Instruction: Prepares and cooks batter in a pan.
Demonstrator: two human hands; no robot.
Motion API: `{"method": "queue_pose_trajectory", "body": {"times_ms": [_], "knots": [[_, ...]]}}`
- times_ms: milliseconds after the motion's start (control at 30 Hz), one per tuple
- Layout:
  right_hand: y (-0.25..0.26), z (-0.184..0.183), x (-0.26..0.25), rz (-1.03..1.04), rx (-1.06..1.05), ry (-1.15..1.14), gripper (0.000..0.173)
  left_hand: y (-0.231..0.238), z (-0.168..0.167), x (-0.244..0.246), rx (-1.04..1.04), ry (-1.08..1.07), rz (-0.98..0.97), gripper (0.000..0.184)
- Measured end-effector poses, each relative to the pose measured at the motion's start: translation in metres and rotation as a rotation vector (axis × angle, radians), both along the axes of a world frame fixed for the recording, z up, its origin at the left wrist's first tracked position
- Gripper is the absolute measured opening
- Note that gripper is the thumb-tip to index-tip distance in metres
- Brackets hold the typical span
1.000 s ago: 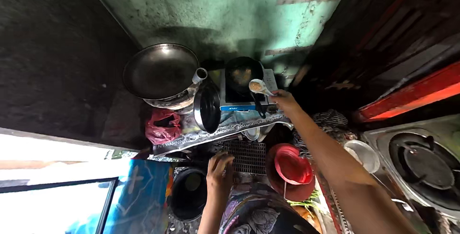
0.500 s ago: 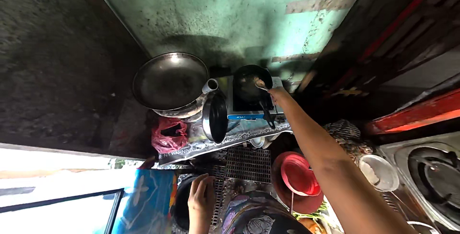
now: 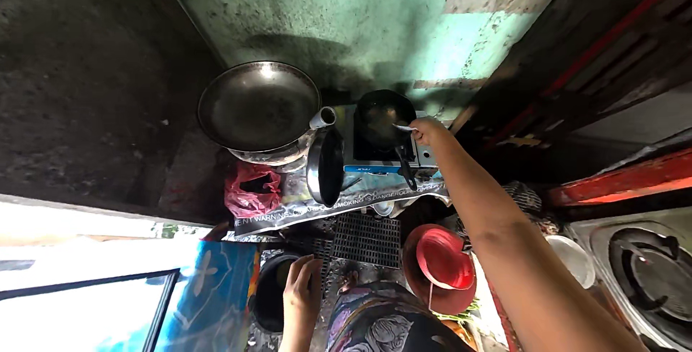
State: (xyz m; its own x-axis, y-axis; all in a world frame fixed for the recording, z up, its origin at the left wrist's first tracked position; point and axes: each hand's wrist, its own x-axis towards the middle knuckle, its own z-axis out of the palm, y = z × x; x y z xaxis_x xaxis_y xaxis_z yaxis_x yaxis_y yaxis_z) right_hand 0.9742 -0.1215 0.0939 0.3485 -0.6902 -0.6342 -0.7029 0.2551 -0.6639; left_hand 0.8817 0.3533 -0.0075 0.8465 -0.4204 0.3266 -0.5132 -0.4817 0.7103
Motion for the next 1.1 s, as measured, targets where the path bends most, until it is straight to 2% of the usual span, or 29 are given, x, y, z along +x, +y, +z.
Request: {"method": "queue_pose_trajectory", "body": {"times_ms": [133,200,333,400,467,700,933,1100], "knots": [[-0.009,0.023,0.002,0.1,-0.093,0.025,0.008,0.002,-0.001,-0.001,0.004,0.003,-0.003,0.019],[-0.011,0.038,0.002,0.158,-0.193,0.081,0.014,0.001,-0.004,-0.001,-0.001,0.001,-0.01,0.018],[-0.011,0.053,0.0,0.428,-0.565,0.239,0.033,-0.001,-0.003,-0.004,-0.005,0.018,-0.026,0.019],[-0.002,0.058,-0.011,0.553,-0.736,0.275,0.034,-0.001,-0.003,-0.006,-0.004,0.031,-0.024,0.019],[0.005,0.056,-0.02,0.579,-0.842,0.334,0.033,-0.001,-0.002,-0.007,-0.002,0.058,-0.033,0.018],[0.009,0.056,-0.032,0.751,-0.843,0.308,0.026,0.004,-0.001,-0.009,0.034,0.093,-0.054,0.018],[0.005,0.037,-0.004,0.908,-0.761,0.299,0.022,0.002,-0.002,-0.014,0.055,0.11,-0.071,0.019],[0.018,0.031,0.006,0.934,-0.808,0.441,0.025,0.006,-0.004,-0.019,0.058,0.12,-0.033,0.017]]}}
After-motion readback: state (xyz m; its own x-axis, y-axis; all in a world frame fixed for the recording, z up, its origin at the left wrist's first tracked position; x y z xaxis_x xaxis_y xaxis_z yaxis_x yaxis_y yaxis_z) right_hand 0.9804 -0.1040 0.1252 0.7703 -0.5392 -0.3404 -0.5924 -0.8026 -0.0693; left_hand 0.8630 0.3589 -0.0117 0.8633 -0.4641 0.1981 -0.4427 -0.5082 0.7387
